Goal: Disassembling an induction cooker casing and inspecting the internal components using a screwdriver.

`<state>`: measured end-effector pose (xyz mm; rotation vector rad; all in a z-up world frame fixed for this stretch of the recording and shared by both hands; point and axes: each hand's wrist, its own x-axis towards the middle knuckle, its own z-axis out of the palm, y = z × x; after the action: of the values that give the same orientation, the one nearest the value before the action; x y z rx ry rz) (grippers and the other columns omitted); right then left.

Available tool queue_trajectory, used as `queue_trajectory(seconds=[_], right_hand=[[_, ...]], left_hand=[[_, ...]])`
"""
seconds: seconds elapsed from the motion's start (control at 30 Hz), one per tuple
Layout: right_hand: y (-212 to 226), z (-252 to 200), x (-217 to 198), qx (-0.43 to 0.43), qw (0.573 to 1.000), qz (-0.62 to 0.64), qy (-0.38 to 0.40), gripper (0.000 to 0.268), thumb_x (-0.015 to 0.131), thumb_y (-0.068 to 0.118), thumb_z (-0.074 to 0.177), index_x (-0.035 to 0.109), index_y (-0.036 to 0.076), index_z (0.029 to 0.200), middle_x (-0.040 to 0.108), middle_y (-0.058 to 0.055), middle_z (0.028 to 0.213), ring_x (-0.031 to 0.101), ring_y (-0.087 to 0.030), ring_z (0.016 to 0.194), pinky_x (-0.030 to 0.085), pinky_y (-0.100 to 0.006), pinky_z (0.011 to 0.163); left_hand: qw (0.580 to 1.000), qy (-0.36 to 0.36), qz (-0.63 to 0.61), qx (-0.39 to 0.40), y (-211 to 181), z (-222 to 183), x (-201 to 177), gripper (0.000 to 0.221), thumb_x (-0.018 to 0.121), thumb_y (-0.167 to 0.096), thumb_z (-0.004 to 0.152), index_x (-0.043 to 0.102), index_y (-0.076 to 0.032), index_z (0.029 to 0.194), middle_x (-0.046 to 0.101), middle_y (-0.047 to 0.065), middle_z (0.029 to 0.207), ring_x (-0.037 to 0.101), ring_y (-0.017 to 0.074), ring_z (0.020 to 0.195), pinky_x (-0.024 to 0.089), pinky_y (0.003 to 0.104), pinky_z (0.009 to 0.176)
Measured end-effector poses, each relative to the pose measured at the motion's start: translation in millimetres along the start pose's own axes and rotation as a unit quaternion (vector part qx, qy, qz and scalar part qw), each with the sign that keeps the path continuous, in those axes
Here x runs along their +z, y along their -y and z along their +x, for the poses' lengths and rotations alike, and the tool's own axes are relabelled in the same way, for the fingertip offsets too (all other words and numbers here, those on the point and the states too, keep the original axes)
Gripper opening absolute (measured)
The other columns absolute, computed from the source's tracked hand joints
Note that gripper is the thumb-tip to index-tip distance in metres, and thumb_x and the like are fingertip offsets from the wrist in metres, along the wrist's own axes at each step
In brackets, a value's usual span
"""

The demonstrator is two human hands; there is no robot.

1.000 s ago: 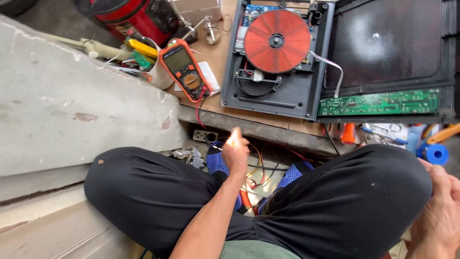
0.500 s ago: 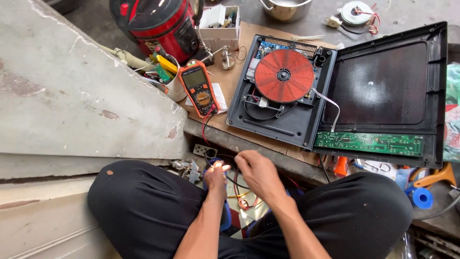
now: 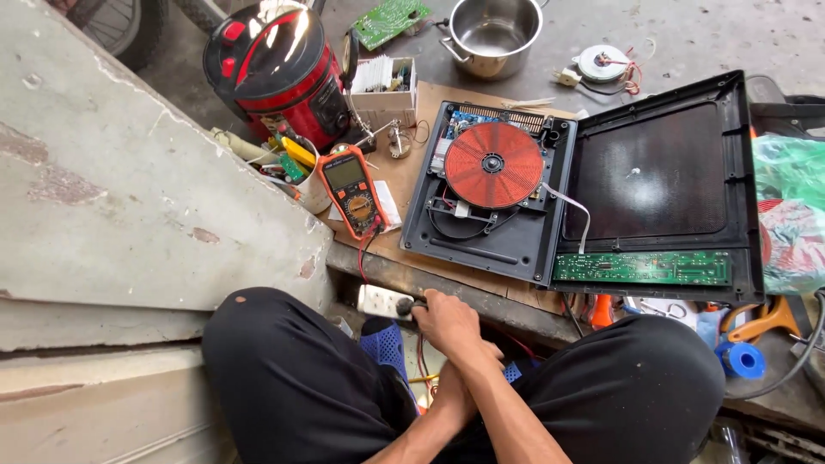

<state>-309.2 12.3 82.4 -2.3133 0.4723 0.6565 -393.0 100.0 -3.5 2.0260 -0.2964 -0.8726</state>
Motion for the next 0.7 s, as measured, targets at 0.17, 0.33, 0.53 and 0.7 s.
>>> queue_trajectory(seconds=[0.17, 0.33, 0.53, 0.7], right_hand=[[-5, -63, -34, 0.021, 0.982, 0.098, -0.163, 0.027, 0.065, 0.034, 0.096, 0.082, 0.014, 0.104, 0.083, -0.009, 0.091, 0.072, -0.038, 0.083, 0.058, -0.048, 0.08], [-6, -100, -48, 0.107, 0.915, 0.31, -0.234, 0.03, 0.069, 0.027, 0.101, 0.085, 0.004, 0.111, 0.074, -0.003, 0.071, 0.06, -0.014, 0.063, 0.05, -0.031, 0.06], [-18, -91, -31, 0.102, 0.803, 0.561, -0.173, 0.027, 0.072, 0.014, 0.106, 0.086, -0.01, 0.108, 0.055, -0.005, 0.067, 0.04, -0.012, 0.058, 0.028, -0.026, 0.052], [-20, -88, -24, 0.111, 0.776, 0.609, -0.117, 0.024, 0.074, 0.014, 0.106, 0.08, -0.009, 0.107, 0.052, -0.004, 0.064, 0.032, -0.009, 0.05, 0.021, -0.023, 0.045]], left_hand=[[0.989, 0.084, -0.116, -0.032, -28, -26, -51, 0.021, 0.058, -0.007, 0.101, 0.071, -0.001, 0.117, 0.079, 0.011, 0.097, 0.063, 0.0206, 0.071, 0.05, 0.034, 0.063], [0.895, -0.222, -0.348, -0.169, -80, -28, -116, 0.04, 0.052, -0.026, 0.1, 0.076, -0.004, 0.125, 0.077, 0.011, 0.115, 0.069, 0.0237, 0.097, 0.056, 0.037, 0.092], [0.895, -0.16, -0.415, -0.039, -97, 38, -117, 0.084, 0.033, -0.063, 0.104, 0.073, 0.001, 0.141, 0.076, 0.011, 0.128, 0.064, 0.0183, 0.103, 0.047, 0.029, 0.088], [0.859, -0.099, -0.501, 0.026, -84, 63, -116, 0.099, 0.031, -0.084, 0.097, 0.081, 0.001, 0.103, 0.075, 0.011, 0.079, 0.072, 0.0201, 0.074, 0.057, 0.033, 0.074]])
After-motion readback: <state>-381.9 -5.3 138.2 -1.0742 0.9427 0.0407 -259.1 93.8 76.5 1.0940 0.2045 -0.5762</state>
